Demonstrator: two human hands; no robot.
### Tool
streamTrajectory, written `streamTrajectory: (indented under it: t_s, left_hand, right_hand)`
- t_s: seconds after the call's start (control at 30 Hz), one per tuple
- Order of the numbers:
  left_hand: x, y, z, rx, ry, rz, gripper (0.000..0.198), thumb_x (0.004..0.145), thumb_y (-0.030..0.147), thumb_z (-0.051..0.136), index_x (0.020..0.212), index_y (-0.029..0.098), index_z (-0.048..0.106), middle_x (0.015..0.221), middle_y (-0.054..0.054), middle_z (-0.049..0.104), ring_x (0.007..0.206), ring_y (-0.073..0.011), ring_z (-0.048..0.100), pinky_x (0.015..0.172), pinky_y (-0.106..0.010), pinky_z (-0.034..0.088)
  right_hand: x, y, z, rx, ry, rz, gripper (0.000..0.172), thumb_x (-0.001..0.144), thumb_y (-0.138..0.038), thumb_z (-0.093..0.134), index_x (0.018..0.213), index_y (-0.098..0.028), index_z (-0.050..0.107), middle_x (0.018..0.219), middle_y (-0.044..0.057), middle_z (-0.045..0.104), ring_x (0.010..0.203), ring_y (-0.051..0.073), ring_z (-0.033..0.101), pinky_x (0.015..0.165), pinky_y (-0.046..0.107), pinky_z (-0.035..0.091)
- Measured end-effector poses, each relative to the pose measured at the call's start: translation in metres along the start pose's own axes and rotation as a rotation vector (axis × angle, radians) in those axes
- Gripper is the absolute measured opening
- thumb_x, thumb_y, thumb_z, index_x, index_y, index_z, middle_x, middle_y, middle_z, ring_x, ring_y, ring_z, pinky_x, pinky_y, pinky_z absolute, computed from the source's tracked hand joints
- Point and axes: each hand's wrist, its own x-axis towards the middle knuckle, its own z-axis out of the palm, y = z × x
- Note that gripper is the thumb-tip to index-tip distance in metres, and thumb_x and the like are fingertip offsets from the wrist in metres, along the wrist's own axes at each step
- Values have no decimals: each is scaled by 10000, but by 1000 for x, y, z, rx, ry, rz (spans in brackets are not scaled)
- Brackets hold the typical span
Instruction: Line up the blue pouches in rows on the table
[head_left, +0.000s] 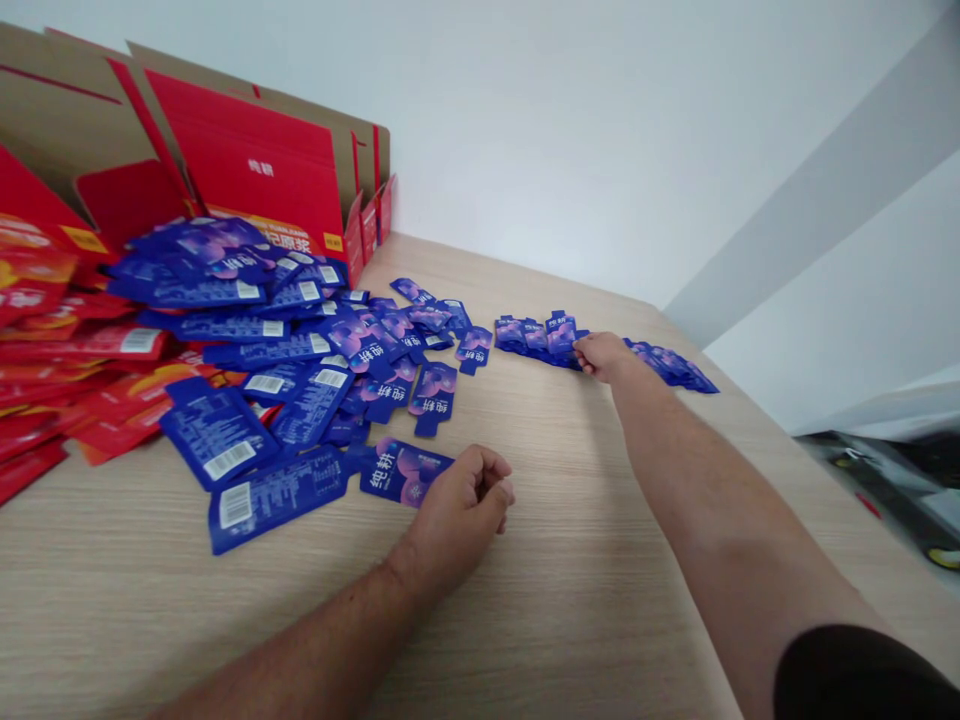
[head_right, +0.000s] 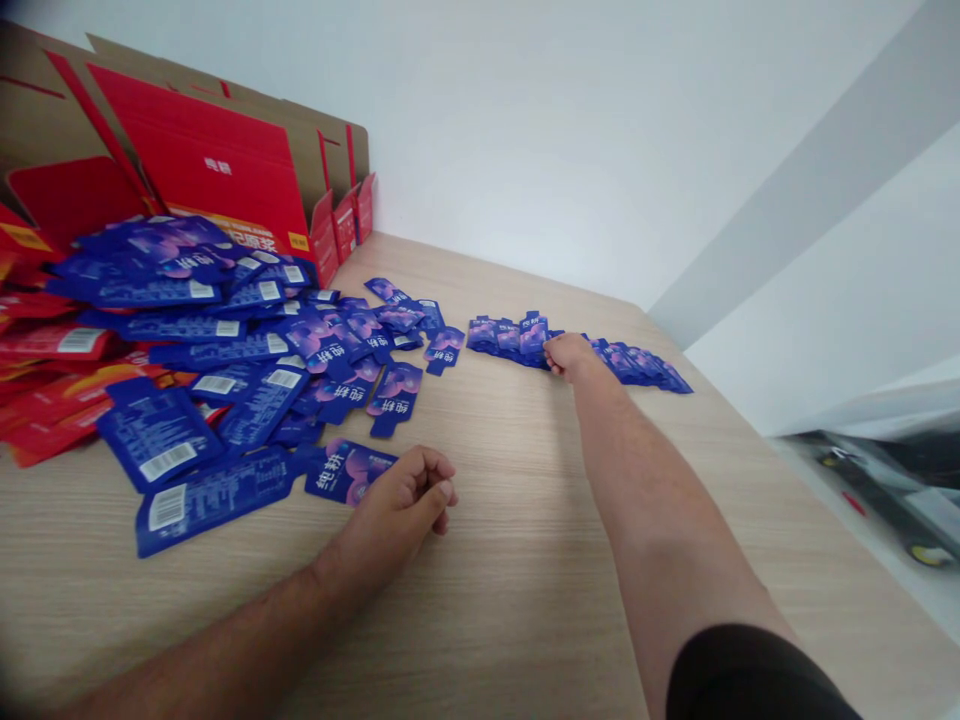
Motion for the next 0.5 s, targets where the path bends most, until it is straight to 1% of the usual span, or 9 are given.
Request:
streamTrajectory:
  t_s: [0.27,0.33,0.4,0.5]
  left_hand:
    - [0,3,0,14,0,-11,151,816,303,599,927,220,541,712,34,601,565,-121,562,547,-258,435]
    - [0,3,0,18,-2,-9,149,822,298,593,937,219,541,727,36,606,569,-116,565,548,-250,436]
    - [0,1,-1,24,-3,-6,144,830,288,583,946,216,539,737,37,608,568,-113,566,544,-245,430]
    - [0,-2,-1,32,-5,0,129,842,271,566,953,214,534,732,40,603,569,-112,563,543,-243,427]
  right_hand:
    - [9,8,-1,-186,45,23,290,933,-176,602,652,-202,536,491,-12,531,400,105,457,411,221,350]
    - [9,10,-4,-249,57,22,304,932,-231,628,640,-197,553,480,2,539,402,118,471,421,235,371]
    - [6,10,-9,-314,83,17,348,929,-324,658,619,-194,569,456,21,534,408,140,488,432,254,382]
    - [-9,9,-19,-411,158,-61,428,937,-451,640,600,-196,580,420,39,515,422,165,513,456,269,390]
